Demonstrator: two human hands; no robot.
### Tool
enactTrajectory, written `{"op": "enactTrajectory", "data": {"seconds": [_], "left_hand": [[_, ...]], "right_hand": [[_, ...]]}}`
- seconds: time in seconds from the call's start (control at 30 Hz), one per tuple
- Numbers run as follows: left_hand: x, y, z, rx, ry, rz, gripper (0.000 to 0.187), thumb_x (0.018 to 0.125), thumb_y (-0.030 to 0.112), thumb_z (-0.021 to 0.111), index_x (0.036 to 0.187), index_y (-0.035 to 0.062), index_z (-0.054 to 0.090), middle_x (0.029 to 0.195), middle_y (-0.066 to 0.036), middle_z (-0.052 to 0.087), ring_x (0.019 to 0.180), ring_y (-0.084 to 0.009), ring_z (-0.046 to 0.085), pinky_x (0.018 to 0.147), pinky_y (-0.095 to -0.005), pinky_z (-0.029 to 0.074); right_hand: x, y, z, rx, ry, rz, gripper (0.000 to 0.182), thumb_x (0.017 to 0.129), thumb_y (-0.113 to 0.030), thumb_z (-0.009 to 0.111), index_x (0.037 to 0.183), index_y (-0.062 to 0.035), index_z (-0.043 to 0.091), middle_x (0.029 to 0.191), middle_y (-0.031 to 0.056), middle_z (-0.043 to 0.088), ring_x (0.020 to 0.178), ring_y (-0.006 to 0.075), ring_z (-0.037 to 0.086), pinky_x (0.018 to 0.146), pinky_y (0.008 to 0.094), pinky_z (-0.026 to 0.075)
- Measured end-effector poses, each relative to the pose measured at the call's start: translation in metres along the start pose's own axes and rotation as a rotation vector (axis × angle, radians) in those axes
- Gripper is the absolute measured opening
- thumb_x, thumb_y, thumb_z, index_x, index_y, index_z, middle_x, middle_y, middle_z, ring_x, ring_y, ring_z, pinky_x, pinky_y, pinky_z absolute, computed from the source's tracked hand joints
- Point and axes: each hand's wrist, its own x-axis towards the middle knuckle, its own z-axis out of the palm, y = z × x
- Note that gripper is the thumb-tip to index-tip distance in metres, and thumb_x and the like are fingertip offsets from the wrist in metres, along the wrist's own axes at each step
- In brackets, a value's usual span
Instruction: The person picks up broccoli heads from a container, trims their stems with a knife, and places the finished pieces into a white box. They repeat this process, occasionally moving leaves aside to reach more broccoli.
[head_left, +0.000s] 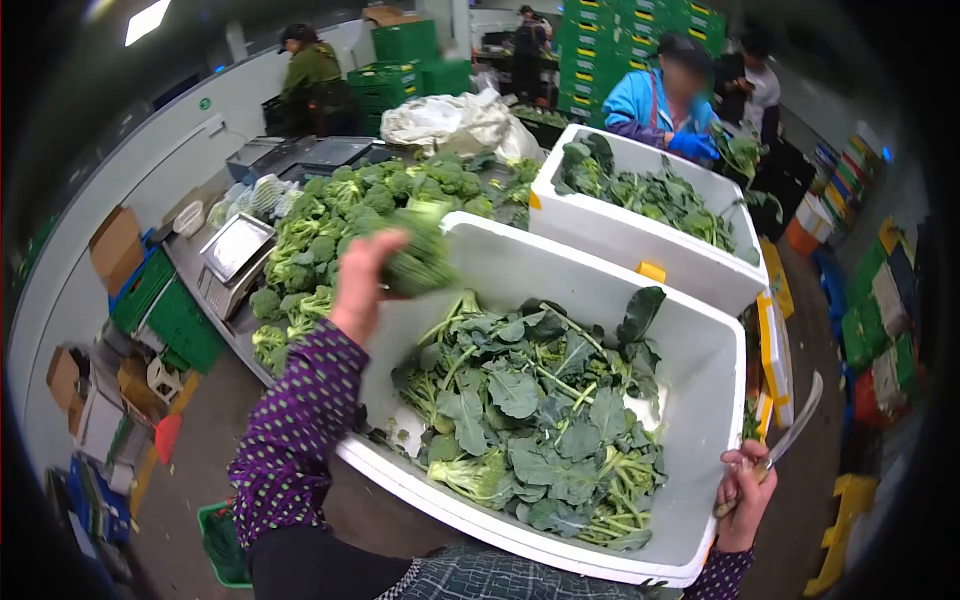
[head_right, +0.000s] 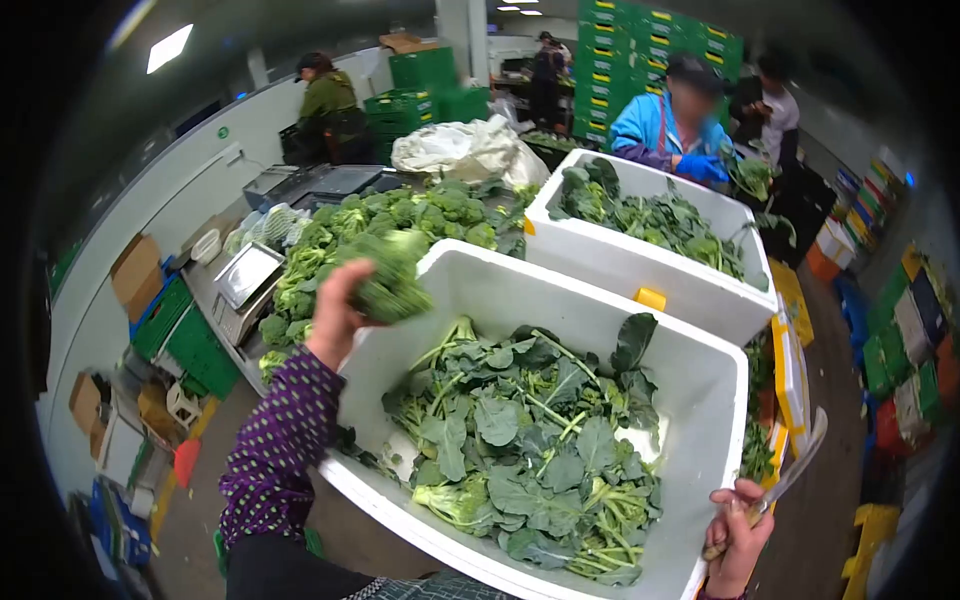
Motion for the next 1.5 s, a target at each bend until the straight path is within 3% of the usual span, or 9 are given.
{"op": "enactTrajectory", "data": {"seconds": [0.2, 0.3, 0.53, 0.67, 0.87, 1.0, 1.07, 1.2, 1.5], "left_hand": [[0.081, -0.006, -0.019, 0.320, 0.390, 0.179, 0.065, 0.088, 0.044, 0.060, 0.138, 0.0093, 0.038, 0.137, -0.014, 0.044, 0.121, -0.0251, 0.050, 0.098, -0.0463, 0.040], [0.059, -0.041, 0.052, 0.558, -0.283, 0.377, 0.039, 0.083, 0.019, 0.069, 0.118, 0.0031, 0.058, 0.112, -0.010, 0.062, 0.105, -0.0184, 0.058, 0.092, -0.0291, 0.044], [-0.088, -0.107, 0.186, 0.790, -1.690, 0.538, 0.063, 0.078, 0.042, 0.070, 0.128, 0.0090, 0.051, 0.128, -0.016, 0.054, 0.116, -0.0288, 0.054, 0.095, -0.0424, 0.046], [-0.095, -0.147, 0.191, 1.043, -1.723, 1.179, 0.072, 0.074, 0.041, 0.069, 0.135, 0.0142, 0.042, 0.145, -0.012, 0.038, 0.128, -0.0277, 0.042, 0.099, -0.0494, 0.041], [-0.027, -0.126, 0.174, 1.916, -1.552, 0.737, 0.033, 0.070, 0.031, 0.067, 0.094, 0.0100, 0.066, 0.098, -0.009, 0.064, 0.095, -0.0305, 0.062, 0.082, -0.0421, 0.051], [-0.049, -0.079, 0.228, 1.032, -1.529, 0.784, 0.051, 0.073, 0.026, 0.069, 0.117, 0.0038, 0.057, 0.117, -0.015, 0.061, 0.101, -0.0349, 0.060, 0.086, -0.0441, 0.050], [-0.082, -0.126, 0.277, 0.693, -1.506, 0.245, 0.047, 0.076, 0.033, 0.065, 0.110, 0.0024, 0.061, 0.103, -0.018, 0.065, 0.097, -0.0333, 0.062, 0.086, -0.0408, 0.050], [-0.107, -0.179, 0.296, 1.613, -1.456, 0.552, 0.060, 0.080, 0.056, 0.050, 0.105, 0.0040, 0.066, 0.091, -0.019, 0.068, 0.087, -0.0349, 0.065, 0.081, -0.0433, 0.051], [-0.118, -0.126, 0.225, 1.352, -1.240, 0.800, 0.045, 0.077, 0.050, 0.061, 0.090, 0.0067, 0.067, 0.092, -0.012, 0.063, 0.093, -0.0318, 0.058, 0.078, -0.0418, 0.050]], "right_hand": [[-0.001, -0.003, 0.013, -0.083, 0.108, 0.006, 0.023, 0.089, -0.009, 0.054, 0.110, 0.0002, 0.050, 0.087, 0.0111, 0.064, 0.044, 0.0034, 0.039, 0.038, 0.0189, 0.034], [-0.002, 0.000, 0.009, -0.045, 0.139, 0.011, 0.024, 0.090, -0.009, 0.054, 0.112, 0.0004, 0.051, 0.087, 0.0097, 0.064, 0.045, 0.0029, 0.039, 0.039, 0.0186, 0.034], [-0.006, 0.003, 0.004, 0.025, 0.154, -0.017, 0.024, 0.091, -0.011, 0.055, 0.112, 0.0011, 0.052, 0.086, 0.0095, 0.064, 0.045, 0.0024, 0.038, 0.041, 0.0185, 0.033], [-0.008, 0.002, 0.004, 0.059, 0.162, -0.018, 0.022, 0.091, -0.012, 0.055, 0.109, 0.0003, 0.053, 0.085, 0.0110, 0.063, 0.047, 0.0035, 0.039, 0.043, 0.0195, 0.036], [-0.004, 0.002, 0.002, 0.093, 0.134, -0.027, 0.019, 0.090, -0.010, 0.057, 0.105, 0.0007, 0.055, 0.083, 0.0105, 0.063, 0.047, 0.0043, 0.044, 0.043, 0.0200, 0.039], [-0.005, 0.001, 0.004, 0.047, 0.109, 0.002, 0.018, 0.090, -0.009, 0.058, 0.104, 0.0010, 0.055, 0.080, 0.0090, 0.064, 0.047, 0.0045, 0.046, 0.042, 0.0200, 0.039], [-0.005, 0.002, 0.003, 0.040, 0.096, -0.008, 0.018, 0.089, -0.008, 0.059, 0.104, 0.0009, 0.055, 0.080, 0.0088, 0.064, 0.047, 0.0046, 0.046, 0.043, 0.0199, 0.039], [-0.008, 0.007, -0.001, 0.056, 0.119, -0.053, 0.017, 0.088, -0.008, 0.059, 0.103, -0.0011, 0.054, 0.079, 0.0092, 0.064, 0.048, 0.0052, 0.047, 0.043, 0.0199, 0.039], [-0.005, 0.004, -0.003, 0.124, 0.030, -0.005, 0.017, 0.089, -0.008, 0.058, 0.102, 0.0021, 0.053, 0.080, 0.0105, 0.064, 0.049, 0.0064, 0.049, 0.044, 0.0216, 0.042]]}}
